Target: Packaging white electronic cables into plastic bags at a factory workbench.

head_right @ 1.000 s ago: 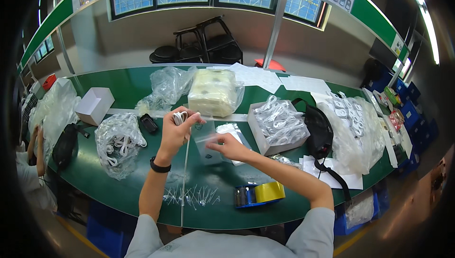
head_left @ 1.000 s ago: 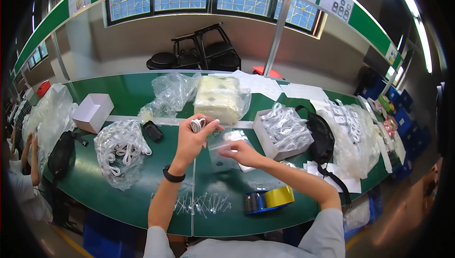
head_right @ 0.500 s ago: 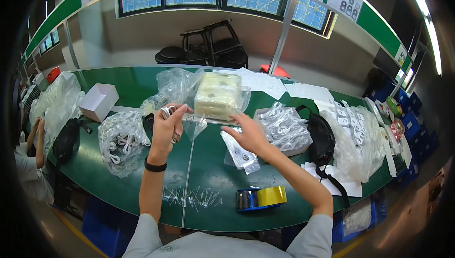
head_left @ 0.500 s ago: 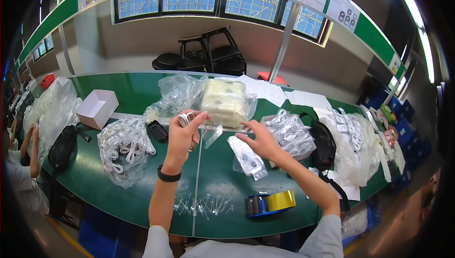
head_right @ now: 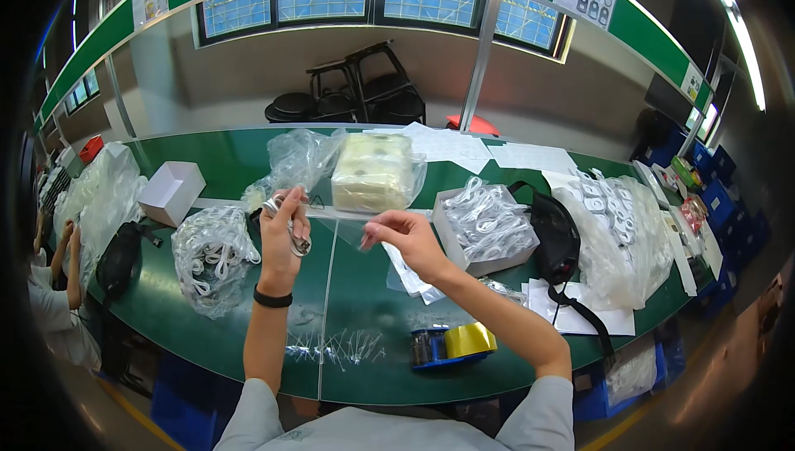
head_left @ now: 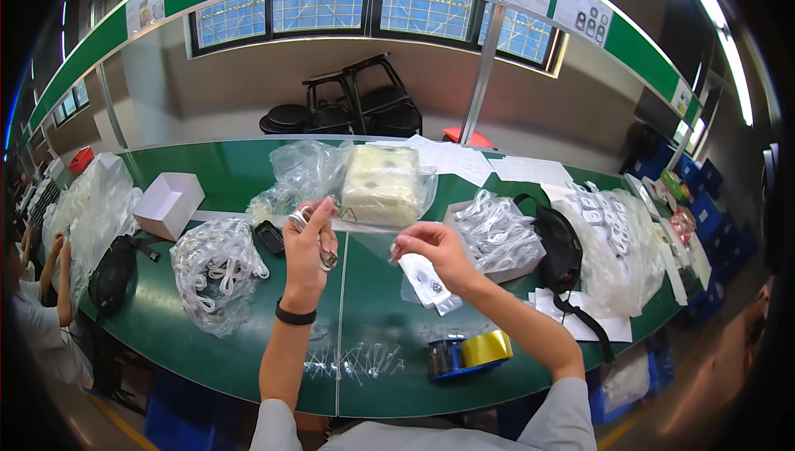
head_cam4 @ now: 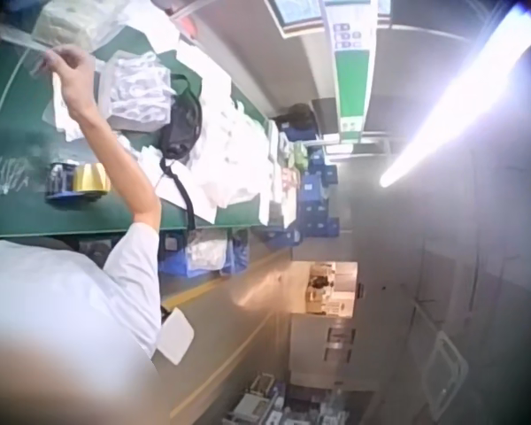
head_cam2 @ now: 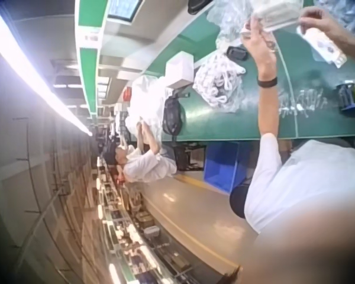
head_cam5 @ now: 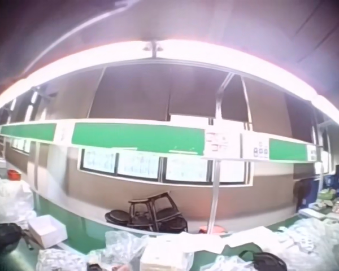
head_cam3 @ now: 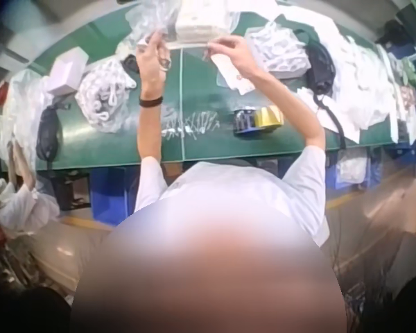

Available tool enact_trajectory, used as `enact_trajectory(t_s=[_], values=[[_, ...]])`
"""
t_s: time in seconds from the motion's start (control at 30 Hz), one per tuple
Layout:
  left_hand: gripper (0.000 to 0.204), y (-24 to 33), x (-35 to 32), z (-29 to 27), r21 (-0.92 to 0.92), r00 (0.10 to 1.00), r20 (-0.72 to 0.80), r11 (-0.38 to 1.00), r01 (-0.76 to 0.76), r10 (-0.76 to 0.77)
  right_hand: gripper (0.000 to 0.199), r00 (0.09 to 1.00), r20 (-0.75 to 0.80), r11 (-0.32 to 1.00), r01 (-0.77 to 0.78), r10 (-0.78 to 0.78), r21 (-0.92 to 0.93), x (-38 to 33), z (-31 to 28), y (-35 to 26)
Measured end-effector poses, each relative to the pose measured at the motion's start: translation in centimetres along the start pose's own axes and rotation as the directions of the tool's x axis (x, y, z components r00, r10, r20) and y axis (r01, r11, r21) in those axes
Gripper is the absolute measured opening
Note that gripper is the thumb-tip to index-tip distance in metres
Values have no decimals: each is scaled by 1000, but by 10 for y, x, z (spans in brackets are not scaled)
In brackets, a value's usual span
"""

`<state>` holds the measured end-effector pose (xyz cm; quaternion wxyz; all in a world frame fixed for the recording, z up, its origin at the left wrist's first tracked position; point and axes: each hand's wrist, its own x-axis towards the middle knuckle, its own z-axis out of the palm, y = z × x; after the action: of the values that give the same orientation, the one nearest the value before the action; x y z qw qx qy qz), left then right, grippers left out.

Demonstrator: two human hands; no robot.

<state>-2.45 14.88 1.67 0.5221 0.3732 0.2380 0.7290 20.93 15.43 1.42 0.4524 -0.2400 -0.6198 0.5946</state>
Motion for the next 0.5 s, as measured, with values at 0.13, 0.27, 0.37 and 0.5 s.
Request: enact_trajectory(t_s=[0.13, 0.27, 0.37, 0.5], values=[[17, -5, 3, -5, 133, 999, 39, 991, -27, 22, 14, 984, -167, 991, 43, -64, -127, -1, -10, -6], [19, 8, 7, -4, 348, 986, -71, 930, -119, 153, 8, 948, -129, 760, 147, -290, -633, -4, -15, -43], [22, 15, 2, 6, 521, 944, -55, 816, -250, 325, 17, 798, 442, -165, 412, -410, -896, -11, -23, -72], [22, 3, -15, 22, 530, 936, 351, 817, -227, 33, 19, 746, 537, -147, 525, -394, -838, -9, -7, -82]])
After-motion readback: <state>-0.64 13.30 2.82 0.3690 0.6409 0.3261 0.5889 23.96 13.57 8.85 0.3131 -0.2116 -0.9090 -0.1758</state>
